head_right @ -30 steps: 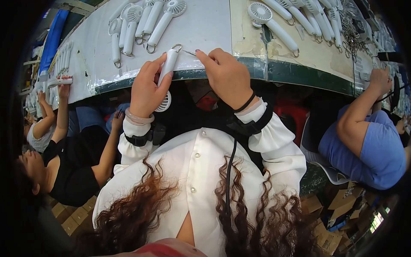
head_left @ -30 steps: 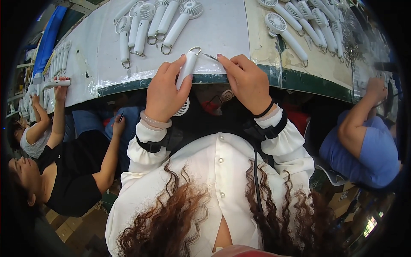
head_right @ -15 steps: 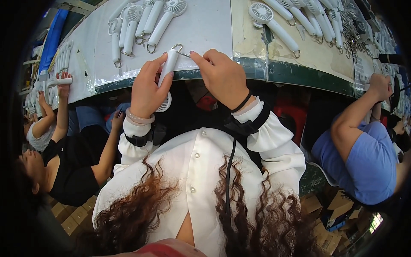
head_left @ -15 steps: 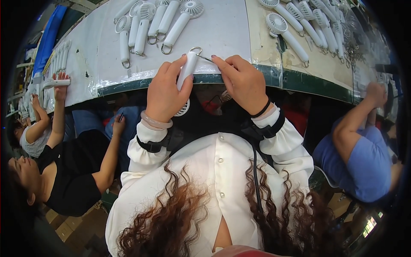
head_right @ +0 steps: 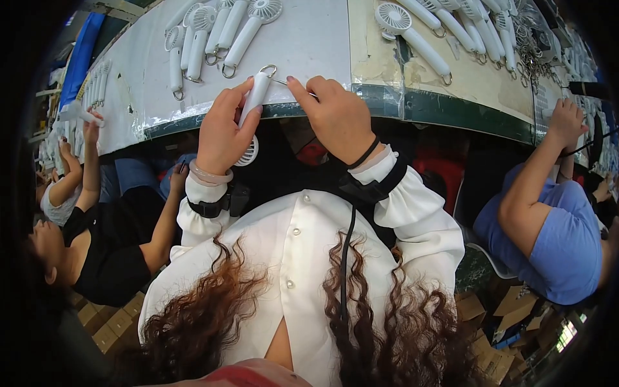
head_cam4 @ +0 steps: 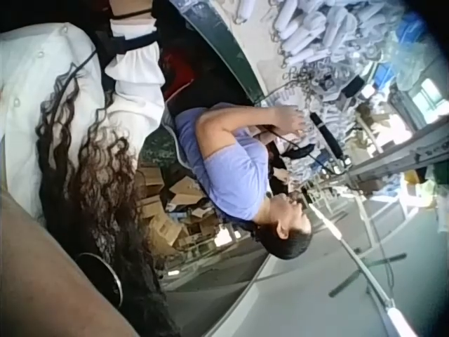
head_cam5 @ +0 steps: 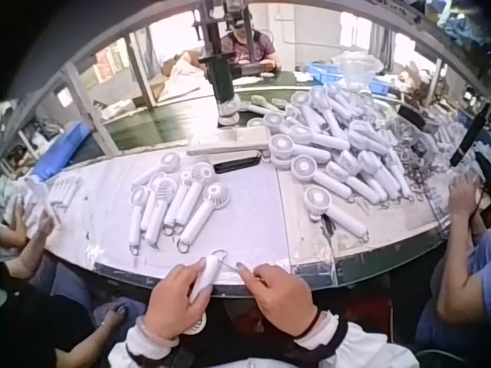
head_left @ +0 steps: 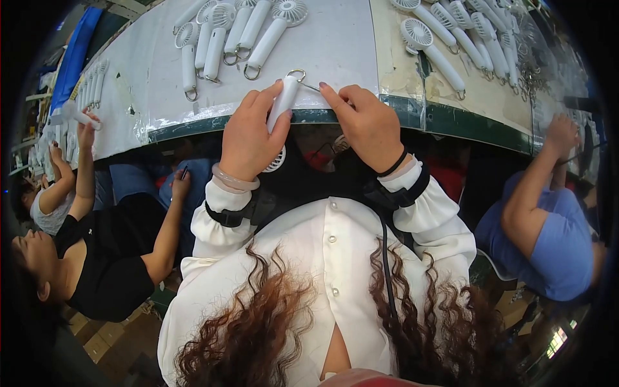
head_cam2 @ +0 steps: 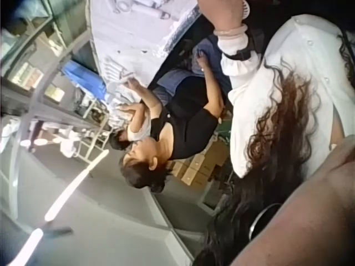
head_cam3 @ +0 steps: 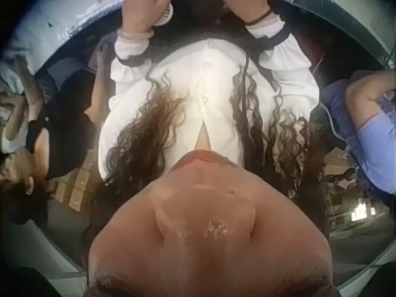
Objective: The person picks up a handheld fan and uses a blade to scrape the plastic around the metal ring. They turn the fan over, scrape the other side of the ring, and then set the fan down on the table.
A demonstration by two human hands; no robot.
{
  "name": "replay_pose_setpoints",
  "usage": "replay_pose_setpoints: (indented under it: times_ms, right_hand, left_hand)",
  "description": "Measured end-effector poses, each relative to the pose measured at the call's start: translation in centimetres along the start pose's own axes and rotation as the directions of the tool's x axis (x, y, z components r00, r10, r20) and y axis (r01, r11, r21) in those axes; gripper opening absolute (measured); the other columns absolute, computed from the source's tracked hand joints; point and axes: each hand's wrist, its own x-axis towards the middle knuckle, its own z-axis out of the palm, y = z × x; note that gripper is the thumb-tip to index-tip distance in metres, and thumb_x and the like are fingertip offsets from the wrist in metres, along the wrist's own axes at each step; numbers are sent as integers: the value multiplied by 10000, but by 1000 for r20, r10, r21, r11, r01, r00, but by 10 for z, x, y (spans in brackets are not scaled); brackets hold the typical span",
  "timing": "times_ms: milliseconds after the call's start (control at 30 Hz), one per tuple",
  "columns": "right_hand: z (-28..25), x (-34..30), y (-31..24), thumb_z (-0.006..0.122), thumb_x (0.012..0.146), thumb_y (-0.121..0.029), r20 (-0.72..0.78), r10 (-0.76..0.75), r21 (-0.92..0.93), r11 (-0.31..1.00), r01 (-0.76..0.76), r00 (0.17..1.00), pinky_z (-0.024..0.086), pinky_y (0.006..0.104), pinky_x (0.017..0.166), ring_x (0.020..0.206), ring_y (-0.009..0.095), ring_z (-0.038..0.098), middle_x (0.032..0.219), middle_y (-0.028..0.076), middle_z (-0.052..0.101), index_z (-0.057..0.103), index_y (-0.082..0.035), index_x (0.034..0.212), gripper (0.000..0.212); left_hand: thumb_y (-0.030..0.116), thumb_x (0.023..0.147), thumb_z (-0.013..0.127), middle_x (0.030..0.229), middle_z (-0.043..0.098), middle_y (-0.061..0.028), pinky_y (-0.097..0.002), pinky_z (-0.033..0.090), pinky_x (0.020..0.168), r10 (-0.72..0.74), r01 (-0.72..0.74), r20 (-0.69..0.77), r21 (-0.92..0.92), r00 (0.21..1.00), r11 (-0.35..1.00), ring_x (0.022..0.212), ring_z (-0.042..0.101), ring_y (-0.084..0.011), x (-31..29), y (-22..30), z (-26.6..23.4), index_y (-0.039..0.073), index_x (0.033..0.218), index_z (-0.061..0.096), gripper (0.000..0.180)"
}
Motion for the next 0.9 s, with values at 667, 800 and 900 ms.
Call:
replay_pose_setpoints:
  times_ms: [667,800,900]
  right_hand:
    - [0,42,11,643,922,-166,461,282,799,282,-532,842,350,186,504,609,38,445,771,-13,545,637,-34,1098,220]
    - [-3,49,12,607,954,-212,651,211,759,-172,-627,730,286,159,475,594,29,404,775,4,534,629,-31,1066,214]
    - [2,51,14,577,975,-235,629,292,774,-320,-546,720,260,153,462,592,25,383,788,14,528,621,-27,1057,227]
  left_hand:
    - [244,934,589,982,597,-77,-258,493,666,-16,360,408,-786,913,503,836,573,-123,-1,0,-16,14,1341,483,479]
    - [373,980,506,1091,600,-118,-253,510,696,102,586,587,-809,803,42,879,575,-145,9,-8,-27,10,1371,439,537]
    - [453,986,456,1169,583,-140,-259,518,678,28,390,398,-879,917,-274,882,571,-148,14,-7,-24,7,1382,422,597]
